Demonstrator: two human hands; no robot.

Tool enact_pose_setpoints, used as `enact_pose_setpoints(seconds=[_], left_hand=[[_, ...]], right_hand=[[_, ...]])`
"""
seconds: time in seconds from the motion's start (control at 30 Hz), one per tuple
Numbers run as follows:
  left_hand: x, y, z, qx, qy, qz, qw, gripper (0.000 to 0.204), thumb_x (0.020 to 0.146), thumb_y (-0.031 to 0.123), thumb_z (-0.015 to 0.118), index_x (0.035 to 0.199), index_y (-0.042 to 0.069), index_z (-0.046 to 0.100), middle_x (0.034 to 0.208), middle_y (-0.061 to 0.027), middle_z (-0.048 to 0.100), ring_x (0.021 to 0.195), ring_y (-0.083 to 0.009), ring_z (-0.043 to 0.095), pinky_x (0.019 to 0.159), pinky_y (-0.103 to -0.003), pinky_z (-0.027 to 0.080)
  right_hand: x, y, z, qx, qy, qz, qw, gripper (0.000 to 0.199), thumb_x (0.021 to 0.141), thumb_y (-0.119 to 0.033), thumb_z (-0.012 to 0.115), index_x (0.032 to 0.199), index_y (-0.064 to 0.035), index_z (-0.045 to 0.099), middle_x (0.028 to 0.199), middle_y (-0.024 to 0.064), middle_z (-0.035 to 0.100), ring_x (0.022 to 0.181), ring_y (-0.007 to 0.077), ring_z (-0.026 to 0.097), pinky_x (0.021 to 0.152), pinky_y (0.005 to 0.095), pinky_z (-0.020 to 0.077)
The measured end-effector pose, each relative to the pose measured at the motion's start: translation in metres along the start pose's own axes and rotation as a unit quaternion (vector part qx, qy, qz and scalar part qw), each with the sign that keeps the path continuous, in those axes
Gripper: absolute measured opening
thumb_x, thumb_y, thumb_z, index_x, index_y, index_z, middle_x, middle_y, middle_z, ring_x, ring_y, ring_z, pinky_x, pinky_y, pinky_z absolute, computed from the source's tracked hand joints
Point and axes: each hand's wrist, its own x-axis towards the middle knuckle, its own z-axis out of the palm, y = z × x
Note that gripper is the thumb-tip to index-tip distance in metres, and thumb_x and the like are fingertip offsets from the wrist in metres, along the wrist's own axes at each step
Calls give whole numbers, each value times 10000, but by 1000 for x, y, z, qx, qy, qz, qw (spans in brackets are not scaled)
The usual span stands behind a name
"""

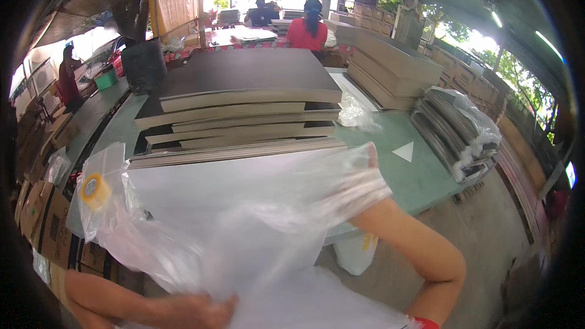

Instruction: The person repeatedly wraps large rectangular panels in clear plastic film. They pick up a panel, slide it into a plastic bag, and place it on a stack. This process is repeated multiple times throughout the clip.

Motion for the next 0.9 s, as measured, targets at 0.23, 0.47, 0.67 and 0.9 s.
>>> enact_pose_setpoints(seconds=[0.23, 0.47, 0.67, 0.9], left_hand=[[-7, -34, 20, -246, -152, -241, 927, 181, 716, 144, 487, 830, 11, 535, 803, -117, 585, 774, -200, 588, 615, -365, 467], [11, -22, 26, -319, -169, -48, 931, 182, 680, 150, 498, 825, 49, 540, 800, -133, 593, 654, -228, 590, 526, -353, 469], [-37, -43, 72, -159, -249, -354, 887, 226, 688, 159, 539, 882, 49, 574, 791, -76, 610, 760, -252, 596, 602, -357, 475], [-47, 3, 87, -468, -232, -165, 837, 182, 737, 243, 550, 800, 87, 621, 784, -73, 603, 713, -227, 585, 620, -361, 467]], right_hand=[[10, -18, -15, -141, -152, -23, 978, 376, 727, -314, 449, 1066, -168, 523, 1124, 26, 502, 1117, 212, 388, 989, 540, 83], [4, -3, -3, -132, -150, -2, 980, 534, 736, -526, 431, 1077, -127, 526, 1180, 64, 452, 1162, 260, 325, 988, 510, 106], [4, -79, -27, -7, -449, -175, 876, 501, 710, -518, 490, 992, -115, 584, 1080, 71, 517, 1116, 282, 371, 970, 506, 155], [12, -33, -49, 549, 85, 180, 812, 234, 685, -157, 588, 887, -48, 539, 809, 71, 574, 756, 222, 561, 679, 311, 437]])
